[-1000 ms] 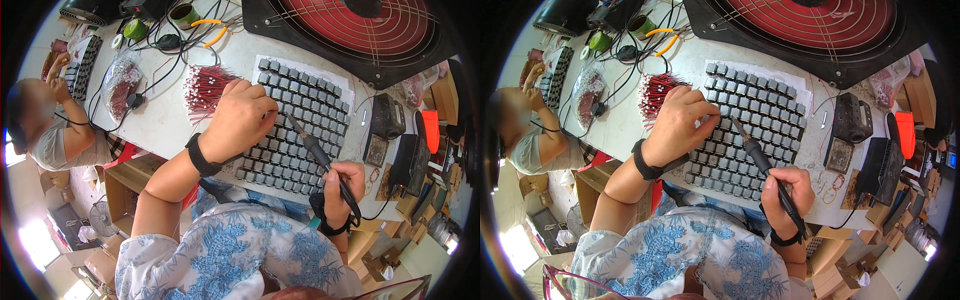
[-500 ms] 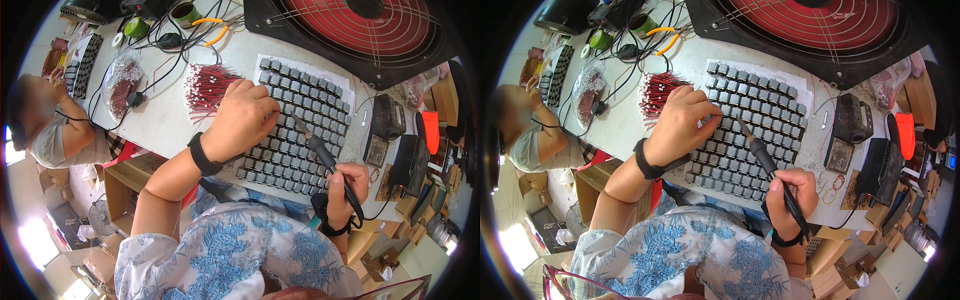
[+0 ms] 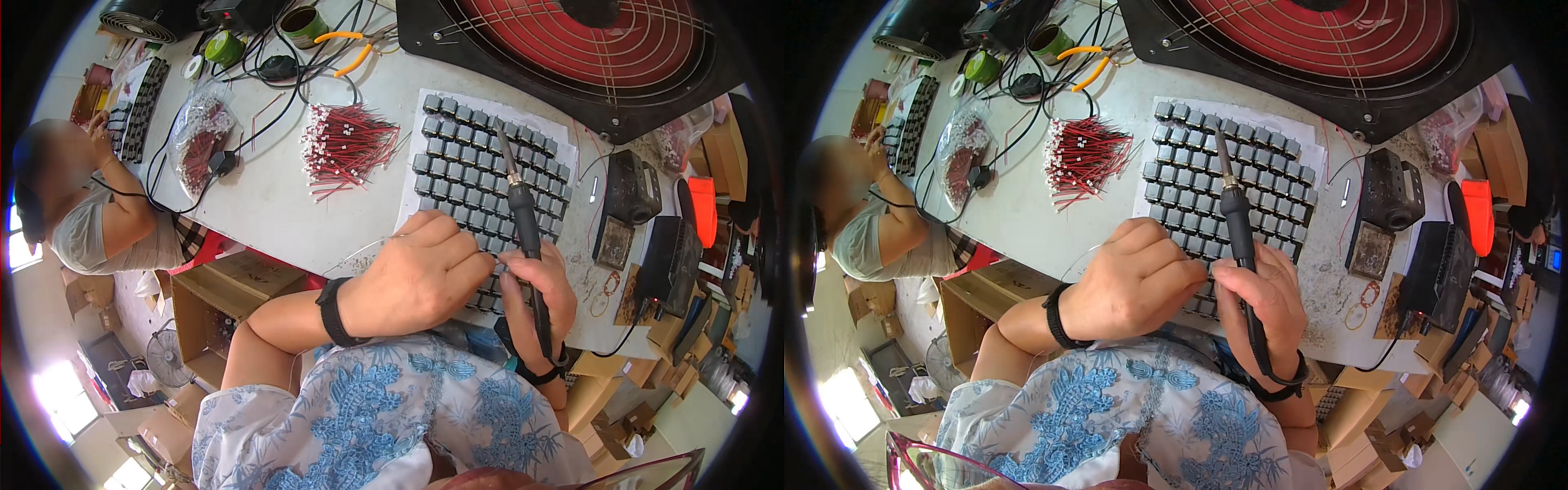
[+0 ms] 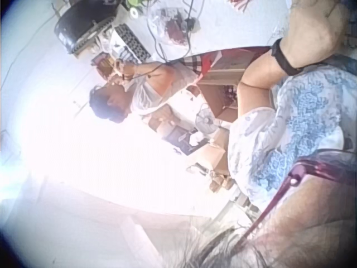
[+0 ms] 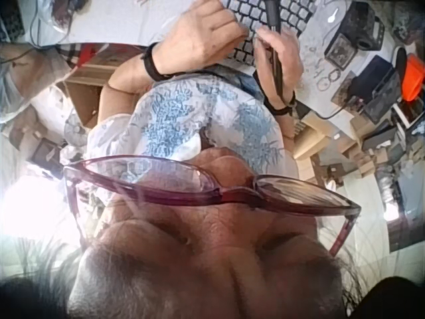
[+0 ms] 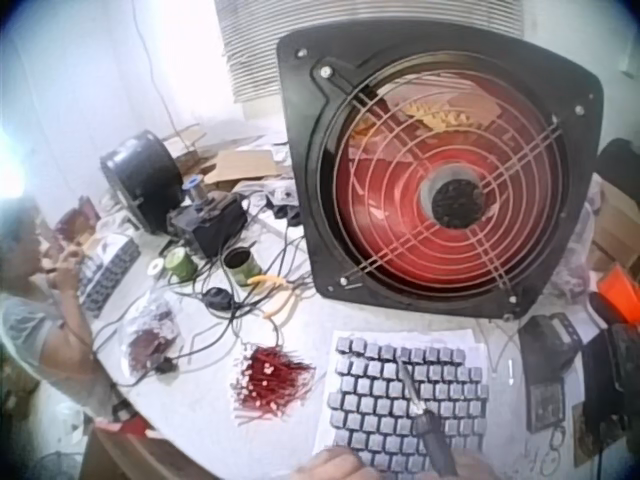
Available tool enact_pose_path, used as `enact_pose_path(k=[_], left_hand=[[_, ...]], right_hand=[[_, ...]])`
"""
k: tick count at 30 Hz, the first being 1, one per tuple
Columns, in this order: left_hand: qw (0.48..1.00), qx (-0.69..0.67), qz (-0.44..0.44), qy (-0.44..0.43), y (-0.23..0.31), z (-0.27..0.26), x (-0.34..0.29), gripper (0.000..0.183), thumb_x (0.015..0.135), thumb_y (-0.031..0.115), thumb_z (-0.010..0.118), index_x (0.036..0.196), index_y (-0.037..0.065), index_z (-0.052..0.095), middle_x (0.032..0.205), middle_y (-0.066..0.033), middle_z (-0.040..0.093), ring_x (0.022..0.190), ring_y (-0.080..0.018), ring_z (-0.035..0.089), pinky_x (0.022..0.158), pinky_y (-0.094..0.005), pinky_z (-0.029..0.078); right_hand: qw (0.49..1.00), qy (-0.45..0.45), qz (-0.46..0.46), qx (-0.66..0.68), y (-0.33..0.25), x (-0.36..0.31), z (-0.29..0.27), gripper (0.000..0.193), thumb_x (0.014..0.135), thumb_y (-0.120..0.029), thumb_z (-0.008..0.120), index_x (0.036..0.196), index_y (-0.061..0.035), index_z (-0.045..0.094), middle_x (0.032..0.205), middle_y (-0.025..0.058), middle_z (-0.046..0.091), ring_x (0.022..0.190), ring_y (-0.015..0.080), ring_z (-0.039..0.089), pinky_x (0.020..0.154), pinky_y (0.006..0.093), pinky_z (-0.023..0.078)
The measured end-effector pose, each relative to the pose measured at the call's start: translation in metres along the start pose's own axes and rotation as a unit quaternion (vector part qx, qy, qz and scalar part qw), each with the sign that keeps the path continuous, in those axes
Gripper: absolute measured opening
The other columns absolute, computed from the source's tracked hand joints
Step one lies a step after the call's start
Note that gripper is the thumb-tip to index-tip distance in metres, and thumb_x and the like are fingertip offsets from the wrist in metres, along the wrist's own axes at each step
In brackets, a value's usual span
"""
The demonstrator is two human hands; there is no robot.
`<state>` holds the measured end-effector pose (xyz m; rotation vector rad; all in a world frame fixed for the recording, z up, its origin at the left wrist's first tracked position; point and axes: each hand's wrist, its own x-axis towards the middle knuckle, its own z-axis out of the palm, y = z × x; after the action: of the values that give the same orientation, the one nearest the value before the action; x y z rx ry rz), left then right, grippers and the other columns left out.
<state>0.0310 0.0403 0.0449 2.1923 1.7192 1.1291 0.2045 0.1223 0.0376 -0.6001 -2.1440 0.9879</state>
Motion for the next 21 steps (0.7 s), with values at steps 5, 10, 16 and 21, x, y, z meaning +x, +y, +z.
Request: enact_pose_path(k=[5, 10, 16, 21], left_hand=[[1.000, -0.026, -0.008, 0.009, 0.002, 0.006, -0.003, 0.028, 0.063, 0.003, 0.074, 0.089, 0.005, 0.063, 0.076, -0.0040, 0.055, 0.068, -0.0234, 0.053, 0.064, -0.0338, 0.044], [0.997, -0.072, -0.015, -0.006, 0.005, 0.008, -0.007, 0.023, 0.068, 0.007, 0.070, 0.089, 0.004, 0.061, 0.079, -0.0056, 0.054, 0.073, -0.0234, 0.053, 0.066, -0.0339, 0.044], [0.997, -0.016, -0.054, 0.043, -0.002, -0.006, -0.015, 0.029, 0.067, 0.009, 0.079, 0.094, 0.012, 0.070, 0.076, 0.0002, 0.057, 0.073, -0.0196, 0.053, 0.097, -0.0481, 0.039], [0.995, 0.010, -0.084, 0.047, -0.005, -0.026, -0.018, 0.023, 0.065, 0.011, 0.081, 0.086, 0.014, 0.072, 0.070, 0.0016, 0.052, 0.068, -0.0180, 0.049, 0.095, -0.0448, 0.038]], right_hand=[[1.000, 0.002, -0.002, -0.008, 0.003, -0.005, 0.000, 0.035, 0.071, 0.011, 0.071, 0.097, -0.0076, 0.058, 0.088, 0.0111, 0.065, 0.089, 0.0304, 0.064, 0.093, 0.0503, 0.045], [1.000, -0.007, 0.006, 0.023, 0.003, -0.007, 0.000, 0.034, 0.067, 0.010, 0.072, 0.094, -0.0082, 0.059, 0.084, 0.0100, 0.065, 0.087, 0.0297, 0.064, 0.097, 0.0506, 0.043], [0.996, 0.049, 0.063, -0.042, 0.005, -0.008, -0.020, 0.021, 0.075, 0.006, 0.069, 0.089, -0.0080, 0.062, 0.087, 0.0094, 0.066, 0.086, 0.0244, 0.066, 0.103, 0.0506, 0.038], [0.996, 0.023, 0.073, -0.037, 0.008, -0.007, -0.027, 0.016, 0.079, -0.001, 0.068, 0.093, -0.0062, 0.063, 0.088, 0.0090, 0.066, 0.092, 0.0238, 0.064, 0.106, 0.0513, 0.034]])
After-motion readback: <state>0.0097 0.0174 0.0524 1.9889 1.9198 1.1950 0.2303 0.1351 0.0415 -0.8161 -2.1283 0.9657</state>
